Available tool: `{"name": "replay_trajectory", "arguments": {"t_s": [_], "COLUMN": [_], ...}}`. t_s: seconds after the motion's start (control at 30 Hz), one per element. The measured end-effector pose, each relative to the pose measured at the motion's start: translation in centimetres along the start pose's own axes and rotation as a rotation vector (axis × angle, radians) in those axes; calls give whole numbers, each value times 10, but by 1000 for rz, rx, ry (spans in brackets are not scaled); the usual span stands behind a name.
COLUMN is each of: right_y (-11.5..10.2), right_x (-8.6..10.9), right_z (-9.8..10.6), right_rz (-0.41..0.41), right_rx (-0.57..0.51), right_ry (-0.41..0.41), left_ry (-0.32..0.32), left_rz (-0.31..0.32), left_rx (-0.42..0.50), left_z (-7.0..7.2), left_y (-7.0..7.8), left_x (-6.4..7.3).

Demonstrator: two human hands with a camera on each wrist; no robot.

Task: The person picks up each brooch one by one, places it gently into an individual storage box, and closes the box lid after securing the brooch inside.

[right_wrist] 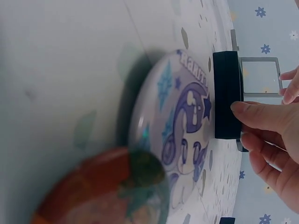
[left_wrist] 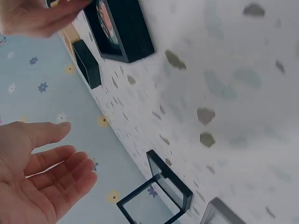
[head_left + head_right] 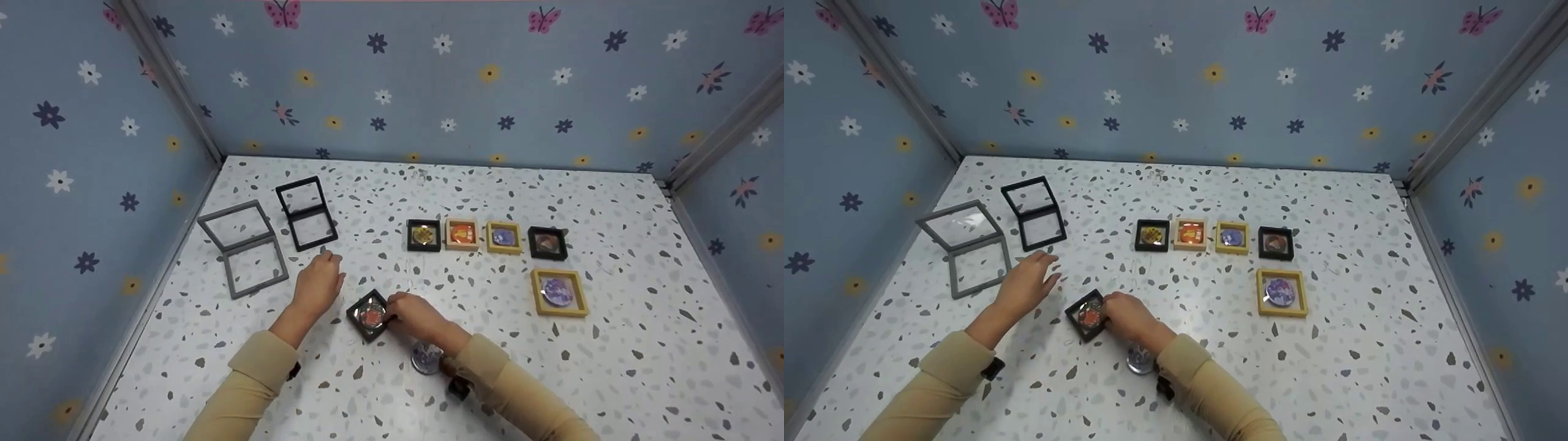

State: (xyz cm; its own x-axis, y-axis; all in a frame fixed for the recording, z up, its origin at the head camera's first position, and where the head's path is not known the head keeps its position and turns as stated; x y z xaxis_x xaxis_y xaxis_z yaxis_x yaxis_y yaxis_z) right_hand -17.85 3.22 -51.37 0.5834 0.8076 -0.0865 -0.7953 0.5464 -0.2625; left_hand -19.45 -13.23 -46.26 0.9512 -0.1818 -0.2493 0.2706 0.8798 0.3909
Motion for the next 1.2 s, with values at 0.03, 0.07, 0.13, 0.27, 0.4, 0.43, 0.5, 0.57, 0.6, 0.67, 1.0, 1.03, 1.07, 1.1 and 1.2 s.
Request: {"name": "replay_trajectory", "arguments": {"t_s": [0.03, 0.07, 0.13, 0.27, 0.4, 0.43, 0.5, 0.57, 0.6, 0.67, 1.0, 1.03, 1.07, 1.1, 1.2], "right_y": [1, 1, 3, 7, 12, 13, 17, 21, 23, 28, 49, 50, 52, 53, 58], "right_x": [1, 2, 3, 7, 12, 13, 16, 19, 21, 25, 45, 47, 49, 51, 57], "right_z": [0, 1, 2, 4, 8, 8, 10, 11, 11, 12, 20, 21, 22, 22, 23], "right_rz": [1, -2, -7, -28, -33, -36, -48, -69, -81, -103, -206, -215, -219, -224, -250], "right_rx": [3, 6, 9, 5, -8, -8, -20, -34, -42, -56, -107, -109, -111, -112, -116], "right_ry": [3, 6, 12, 29, 52, 55, 59, 58, 57, 59, 87, 91, 97, 104, 112], "left_ry": [6, 13, 21, 38, 63, 66, 54, 28, 17, 1, -5, -15, -27, -39, -71], "left_rz": [-5, -10, -14, -31, -48, -46, -35, -11, 0, 20, 103, 120, 135, 151, 197], "left_rx": [-8, -15, -27, -59, -87, -97, -119, -135, -141, -141, -129, -128, -130, -131, -137], "left_z": [2, 4, 7, 15, 19, 20, 21, 21, 21, 21, 22, 22, 23, 23, 24], "left_y": [-2, -3, -6, -14, -23, -26, -31, -35, -37, -42, -73, -76, -79, -81, -89], "left_x": [-3, -6, -13, -27, -41, -45, -52, -60, -63, -70, -95, -97, -98, -100, -104]}}
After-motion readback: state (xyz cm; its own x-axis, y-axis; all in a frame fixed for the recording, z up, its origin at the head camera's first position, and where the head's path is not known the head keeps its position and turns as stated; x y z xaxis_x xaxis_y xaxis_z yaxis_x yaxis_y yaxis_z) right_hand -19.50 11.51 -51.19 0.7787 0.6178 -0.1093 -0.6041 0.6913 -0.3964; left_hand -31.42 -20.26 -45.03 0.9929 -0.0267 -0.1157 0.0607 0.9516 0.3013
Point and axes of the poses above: each hand's wrist, its own x-axis away from the middle knuckle, its own z-axis out of the back of the hand, y = z × x, the point moved 4 cm from there along -x, towards the middle knuckle, and after that the axes turned 8 degrees about x, right-handed, at the moved point
